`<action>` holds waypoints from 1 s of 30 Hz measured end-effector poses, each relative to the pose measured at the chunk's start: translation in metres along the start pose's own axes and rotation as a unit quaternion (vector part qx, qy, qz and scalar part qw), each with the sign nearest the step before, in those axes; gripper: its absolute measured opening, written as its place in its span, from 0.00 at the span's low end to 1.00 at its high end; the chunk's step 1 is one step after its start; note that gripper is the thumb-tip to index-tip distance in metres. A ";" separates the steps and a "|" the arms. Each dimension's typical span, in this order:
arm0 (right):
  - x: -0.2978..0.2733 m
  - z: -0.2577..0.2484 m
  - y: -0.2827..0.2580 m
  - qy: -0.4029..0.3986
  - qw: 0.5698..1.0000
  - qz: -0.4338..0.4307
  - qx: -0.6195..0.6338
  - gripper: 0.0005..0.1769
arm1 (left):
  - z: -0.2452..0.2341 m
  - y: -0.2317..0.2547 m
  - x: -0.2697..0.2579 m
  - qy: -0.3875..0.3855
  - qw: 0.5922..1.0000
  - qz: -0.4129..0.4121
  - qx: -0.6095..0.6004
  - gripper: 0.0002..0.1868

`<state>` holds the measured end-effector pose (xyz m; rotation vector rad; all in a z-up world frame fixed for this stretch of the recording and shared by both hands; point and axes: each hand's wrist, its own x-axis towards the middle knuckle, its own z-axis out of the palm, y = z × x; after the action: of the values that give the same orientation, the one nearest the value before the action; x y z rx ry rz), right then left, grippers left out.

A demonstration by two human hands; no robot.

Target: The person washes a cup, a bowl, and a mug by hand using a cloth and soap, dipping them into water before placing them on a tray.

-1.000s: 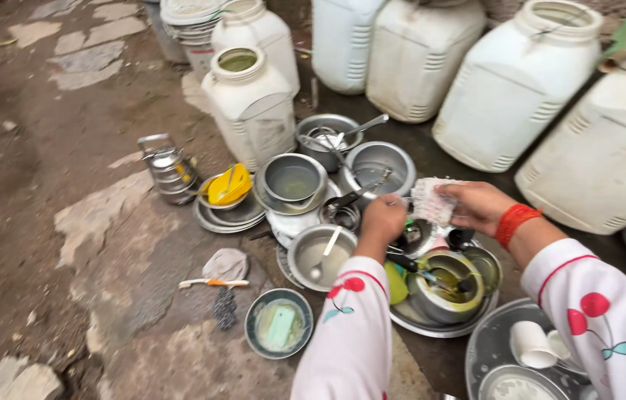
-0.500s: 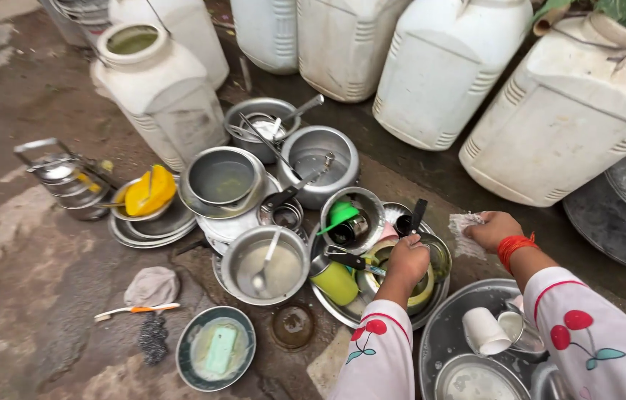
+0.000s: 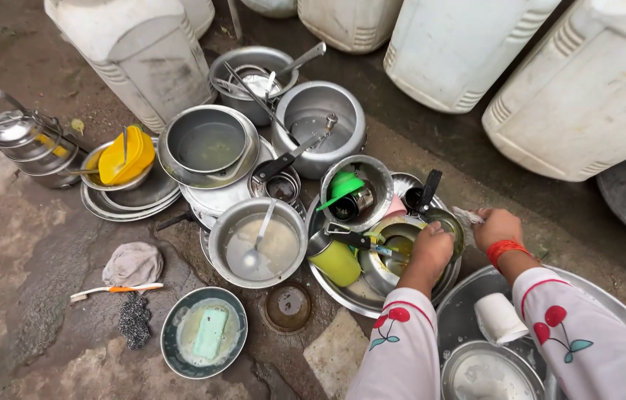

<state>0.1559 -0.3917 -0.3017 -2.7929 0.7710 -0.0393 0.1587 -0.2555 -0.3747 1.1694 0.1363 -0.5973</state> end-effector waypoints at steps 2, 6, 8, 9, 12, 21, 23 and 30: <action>-0.004 0.008 -0.006 -0.009 1.000 -0.010 0.005 0.19 | -0.002 0.008 -0.010 0.002 1.000 -0.013 -0.013 0.35; -0.010 0.017 -0.014 -0.006 1.000 -0.010 0.024 0.19 | -0.010 0.011 -0.015 0.010 0.999 -0.033 -0.028 0.36; -0.005 0.023 -0.005 0.022 0.999 -0.015 0.032 0.20 | -0.014 0.010 -0.015 0.011 0.999 -0.034 -0.028 0.36; -0.002 0.025 -0.001 0.051 0.998 -0.020 0.039 0.20 | -0.016 0.011 -0.015 0.011 0.999 -0.033 -0.028 0.36; 0.020 0.033 0.021 0.035 0.999 -0.012 0.020 0.23 | -0.022 0.048 -0.047 0.017 0.999 -0.037 -0.001 0.35; -0.005 0.034 0.010 -0.052 0.998 0.023 0.010 0.17 | -0.041 0.034 -0.017 0.032 0.998 -0.016 -0.042 0.33; -0.009 0.029 0.004 -0.040 0.999 0.030 0.012 0.18 | -0.038 0.057 -0.037 0.032 0.998 -0.027 -0.042 0.34; -0.015 -0.014 -0.018 -0.008 0.999 0.053 -0.007 0.21 | -0.042 0.072 -0.046 0.037 0.999 -0.021 -0.032 0.34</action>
<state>0.1505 -0.3723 -0.2836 -2.7574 0.9165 0.0058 0.1652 -0.1830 -0.3138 1.1282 0.2423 -0.5829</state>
